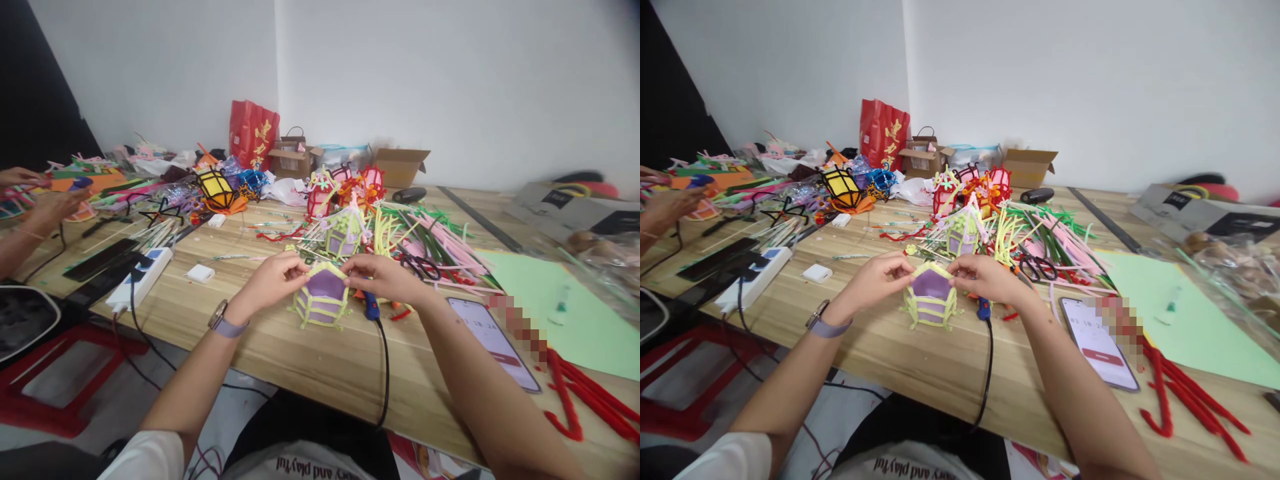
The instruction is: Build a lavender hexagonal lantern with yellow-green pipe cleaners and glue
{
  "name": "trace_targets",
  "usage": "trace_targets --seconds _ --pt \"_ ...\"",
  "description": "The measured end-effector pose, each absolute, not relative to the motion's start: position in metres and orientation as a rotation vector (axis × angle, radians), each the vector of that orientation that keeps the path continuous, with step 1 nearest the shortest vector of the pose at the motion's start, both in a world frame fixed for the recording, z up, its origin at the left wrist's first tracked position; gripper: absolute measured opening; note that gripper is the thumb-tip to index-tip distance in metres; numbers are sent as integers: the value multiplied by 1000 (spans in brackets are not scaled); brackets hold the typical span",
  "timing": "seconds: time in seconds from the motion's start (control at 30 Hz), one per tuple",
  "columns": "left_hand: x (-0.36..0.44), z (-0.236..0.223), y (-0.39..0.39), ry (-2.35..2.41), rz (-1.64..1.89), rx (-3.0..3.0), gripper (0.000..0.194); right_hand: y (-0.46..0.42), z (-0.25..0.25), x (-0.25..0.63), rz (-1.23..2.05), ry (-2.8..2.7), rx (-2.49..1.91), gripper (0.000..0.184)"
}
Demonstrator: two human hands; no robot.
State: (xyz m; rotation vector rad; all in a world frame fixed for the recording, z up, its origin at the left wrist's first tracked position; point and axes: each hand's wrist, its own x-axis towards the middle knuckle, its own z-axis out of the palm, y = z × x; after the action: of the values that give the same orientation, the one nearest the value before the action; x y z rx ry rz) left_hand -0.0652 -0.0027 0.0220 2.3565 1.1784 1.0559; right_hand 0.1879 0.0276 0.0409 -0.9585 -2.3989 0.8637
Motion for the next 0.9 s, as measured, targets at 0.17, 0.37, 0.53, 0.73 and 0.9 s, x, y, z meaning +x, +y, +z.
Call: trace_targets --seconds 0.17,0.37,0.53,0.73,0.9 --pt "-65 22 -2 1195 1009 2241 12 27 41 187 755 -2414 -981 23" --pt "-68 19 4 1111 988 2011 13 31 36 185 609 -2441 -919 23" --pt "-70 18 8 1095 939 1909 15 32 34 183 704 -2393 -912 23" --pt "-71 17 9 1067 912 1960 14 38 31 191 902 -2136 -1020 30" --pt "-71 22 4 1151 965 2099 17 52 23 191 673 -2089 -1272 29"
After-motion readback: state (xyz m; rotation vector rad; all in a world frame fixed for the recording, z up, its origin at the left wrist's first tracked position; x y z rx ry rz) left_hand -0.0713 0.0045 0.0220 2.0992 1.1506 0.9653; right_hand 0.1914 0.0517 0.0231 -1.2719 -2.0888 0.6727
